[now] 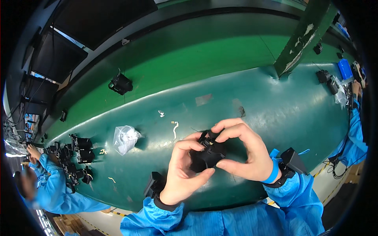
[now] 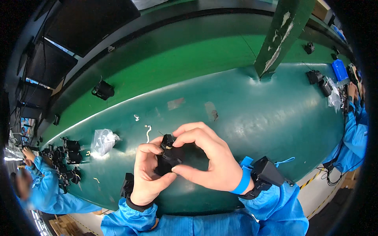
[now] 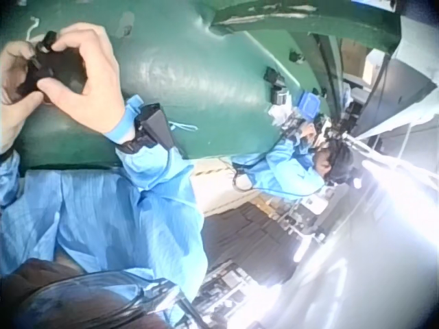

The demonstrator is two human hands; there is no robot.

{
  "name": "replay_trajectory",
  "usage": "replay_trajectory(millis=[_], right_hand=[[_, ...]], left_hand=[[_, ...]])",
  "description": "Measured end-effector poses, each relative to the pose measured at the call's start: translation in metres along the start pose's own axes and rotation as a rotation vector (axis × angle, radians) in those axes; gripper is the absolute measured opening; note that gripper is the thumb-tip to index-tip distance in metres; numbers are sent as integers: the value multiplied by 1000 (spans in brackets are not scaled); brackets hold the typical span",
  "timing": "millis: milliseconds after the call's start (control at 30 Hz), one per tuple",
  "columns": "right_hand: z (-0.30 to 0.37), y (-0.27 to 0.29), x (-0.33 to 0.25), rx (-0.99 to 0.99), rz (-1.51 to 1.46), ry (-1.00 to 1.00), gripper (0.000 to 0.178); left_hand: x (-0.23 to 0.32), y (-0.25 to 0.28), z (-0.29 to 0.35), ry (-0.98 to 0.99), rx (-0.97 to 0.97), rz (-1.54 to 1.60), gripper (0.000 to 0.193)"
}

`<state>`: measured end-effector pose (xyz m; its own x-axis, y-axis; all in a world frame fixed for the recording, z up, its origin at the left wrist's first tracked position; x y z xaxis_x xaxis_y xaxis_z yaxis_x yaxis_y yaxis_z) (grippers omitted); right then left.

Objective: Assembling small black plastic electronic housing components by inserting and routing yellow wires.

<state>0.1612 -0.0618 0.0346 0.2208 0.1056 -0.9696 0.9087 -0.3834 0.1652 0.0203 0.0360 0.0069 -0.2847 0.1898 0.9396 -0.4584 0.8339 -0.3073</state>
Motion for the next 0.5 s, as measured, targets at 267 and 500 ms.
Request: replay_trajectory(millis=[267,500], right_hand=[[3,-15,11,-43,-145,-76,35],[2,-20,15,-66,-126,-140,32]], left_hand=[[-9,2,7,53,240,150,4],[-15,3,12,169,282,271,9]])
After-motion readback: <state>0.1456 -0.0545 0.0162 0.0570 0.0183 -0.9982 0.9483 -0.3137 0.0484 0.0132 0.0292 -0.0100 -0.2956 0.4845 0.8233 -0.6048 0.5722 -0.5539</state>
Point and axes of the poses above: each hand's wrist, its own z-axis away from the middle knuckle, its own y-axis out of the back of the hand, x = y × z, the point moved 4 cm from there along -z, towards the middle knuckle, and after that the axes turned 7 degrees about -y, right-handed, at the moved point
